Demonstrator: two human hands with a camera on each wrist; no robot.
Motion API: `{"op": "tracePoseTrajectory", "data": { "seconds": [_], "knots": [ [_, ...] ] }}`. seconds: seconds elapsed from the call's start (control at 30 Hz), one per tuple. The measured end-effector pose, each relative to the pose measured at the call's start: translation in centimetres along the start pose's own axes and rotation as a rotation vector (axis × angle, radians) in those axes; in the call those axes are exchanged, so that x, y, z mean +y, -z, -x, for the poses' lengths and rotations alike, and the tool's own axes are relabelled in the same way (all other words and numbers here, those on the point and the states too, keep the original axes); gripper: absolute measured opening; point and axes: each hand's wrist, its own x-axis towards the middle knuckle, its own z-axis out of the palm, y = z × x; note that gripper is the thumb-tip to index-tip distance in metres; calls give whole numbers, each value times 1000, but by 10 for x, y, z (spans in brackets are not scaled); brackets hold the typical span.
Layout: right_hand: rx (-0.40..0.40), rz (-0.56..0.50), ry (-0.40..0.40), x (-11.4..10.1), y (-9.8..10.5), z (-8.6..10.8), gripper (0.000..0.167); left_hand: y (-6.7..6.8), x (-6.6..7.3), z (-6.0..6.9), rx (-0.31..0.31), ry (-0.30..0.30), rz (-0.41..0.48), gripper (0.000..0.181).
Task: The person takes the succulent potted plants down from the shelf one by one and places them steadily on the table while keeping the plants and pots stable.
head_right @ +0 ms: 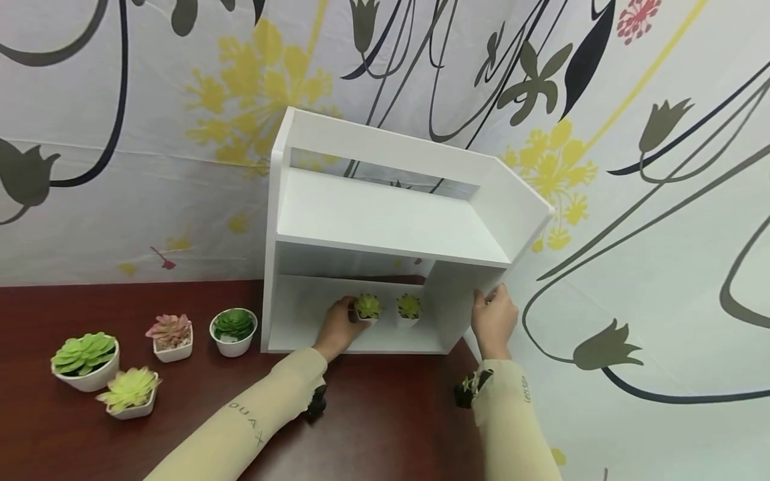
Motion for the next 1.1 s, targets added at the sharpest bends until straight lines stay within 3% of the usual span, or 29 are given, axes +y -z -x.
{"op": "tracePoseTrajectory", "data": {
  "seconds": [0.27,0.73,0.9,1.1],
  "knots": [
    [-8,-1,4,1,0,-2,38,17,2,8,-14,-41,70,50],
    [-6,12,4,4,3,2,38,61,14,41,-58,-44,210,56],
    [1,14,7,4,3,1,37,78,21,57,-95,-25,254,58],
    [-12,-1,9,3,1,0,39,105,20,89,-126,22,288,59]
  ]
}}
